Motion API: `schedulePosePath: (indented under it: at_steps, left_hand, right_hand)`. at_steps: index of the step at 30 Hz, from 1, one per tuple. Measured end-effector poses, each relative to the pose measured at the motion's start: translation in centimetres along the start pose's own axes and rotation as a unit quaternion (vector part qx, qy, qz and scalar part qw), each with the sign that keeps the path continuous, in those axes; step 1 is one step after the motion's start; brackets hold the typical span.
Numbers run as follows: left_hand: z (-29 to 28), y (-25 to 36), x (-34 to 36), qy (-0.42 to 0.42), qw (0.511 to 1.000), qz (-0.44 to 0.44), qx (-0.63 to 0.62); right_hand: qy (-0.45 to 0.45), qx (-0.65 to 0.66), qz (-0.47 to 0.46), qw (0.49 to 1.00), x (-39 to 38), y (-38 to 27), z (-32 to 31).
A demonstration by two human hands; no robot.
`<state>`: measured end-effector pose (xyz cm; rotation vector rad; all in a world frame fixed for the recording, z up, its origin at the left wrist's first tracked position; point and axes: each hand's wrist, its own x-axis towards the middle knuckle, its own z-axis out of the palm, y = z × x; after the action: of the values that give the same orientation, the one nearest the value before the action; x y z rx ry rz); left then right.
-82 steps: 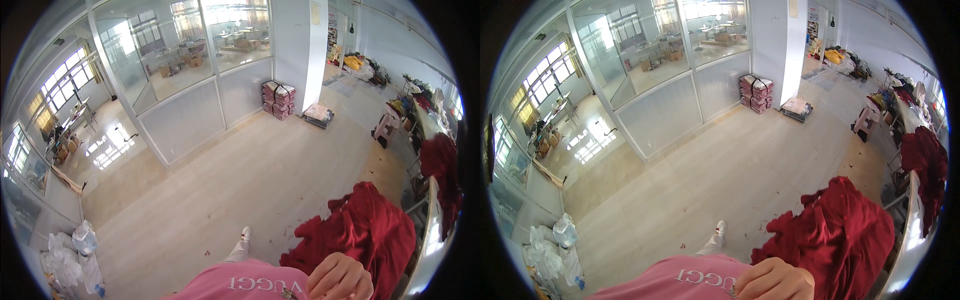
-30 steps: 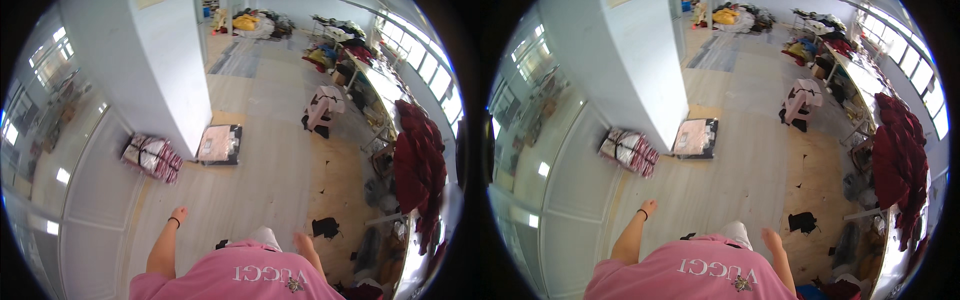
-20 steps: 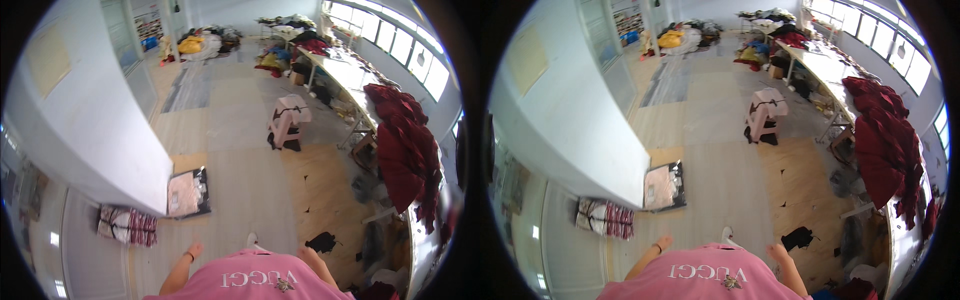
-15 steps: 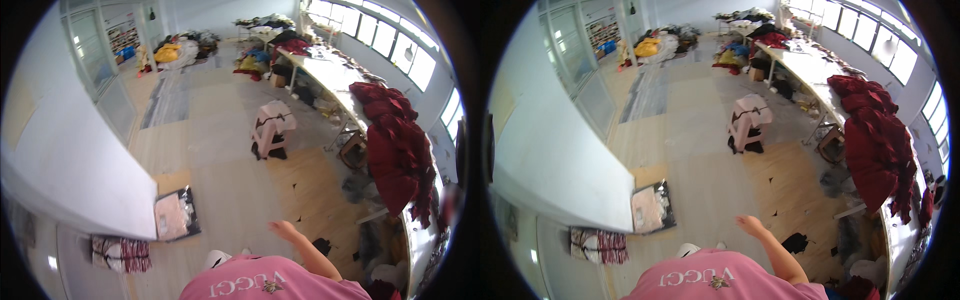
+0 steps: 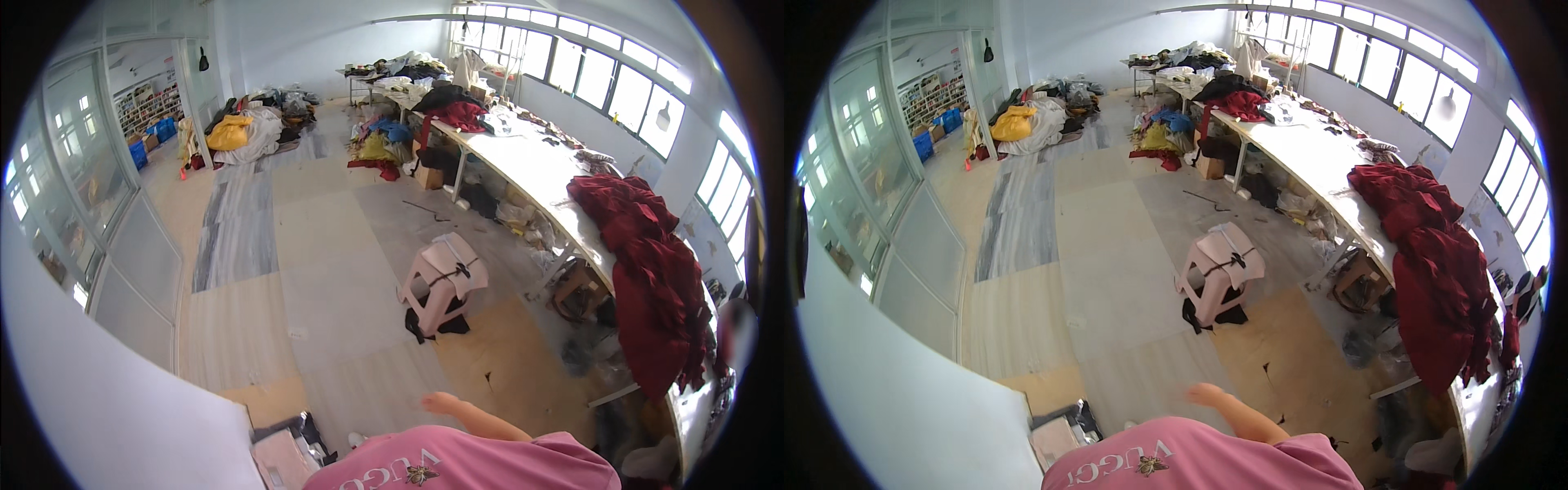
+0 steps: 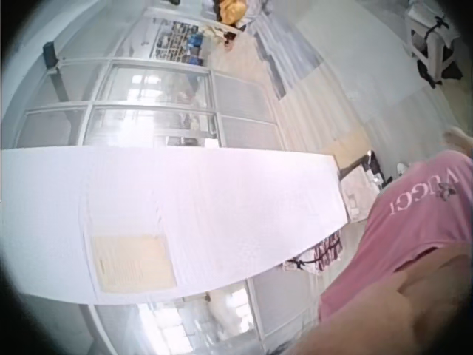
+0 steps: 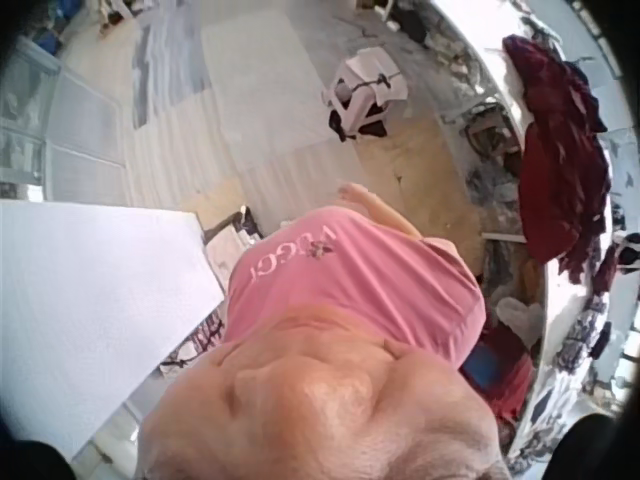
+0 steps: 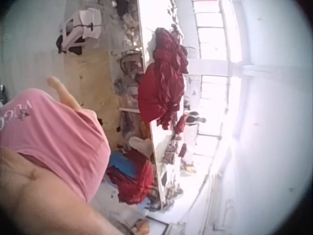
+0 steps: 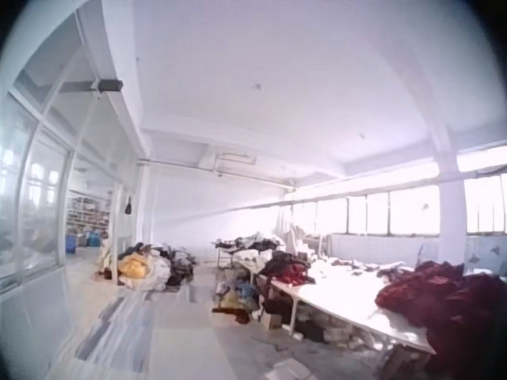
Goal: The person smooths a white sheet on a table, places a black fabric piece on top, and uses shears to cut the white sheet along the black fabric's edge. The person then removes the cut white sheet and continues trimming the black fabric.
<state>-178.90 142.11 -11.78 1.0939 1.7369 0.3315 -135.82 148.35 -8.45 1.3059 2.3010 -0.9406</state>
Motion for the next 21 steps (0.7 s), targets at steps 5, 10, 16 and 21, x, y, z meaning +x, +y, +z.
schedulePosePath:
  at_steps: [5, 10, 16, 21]
  left_hand:
    - [-7.0, 13.1, 10.7, -0.018, 0.993, 0.105, -0.042]
    - [-9.9, 19.5, 21.1, -0.056, 0.989, 0.126, -0.06]
    - [-14.7, 19.9, 29.1, -0.049, 0.997, -0.001, -0.057]
    - [-21.2, 20.9, 33.6, -0.025, 0.995, -0.038, -0.09]
  right_hand:
    - [-0.068, -0.31, -0.006, 0.948, -5.0, 11.2, 5.9]
    - [-0.201, 0.083, 0.313, 0.924, -2.7, 13.5, 5.5]
    - [-0.073, 0.132, 0.279, 0.949, 17.9, 15.9, -13.0]
    - [0.178, 0.107, 0.229, 0.951, 37.6, 12.5, -40.0]
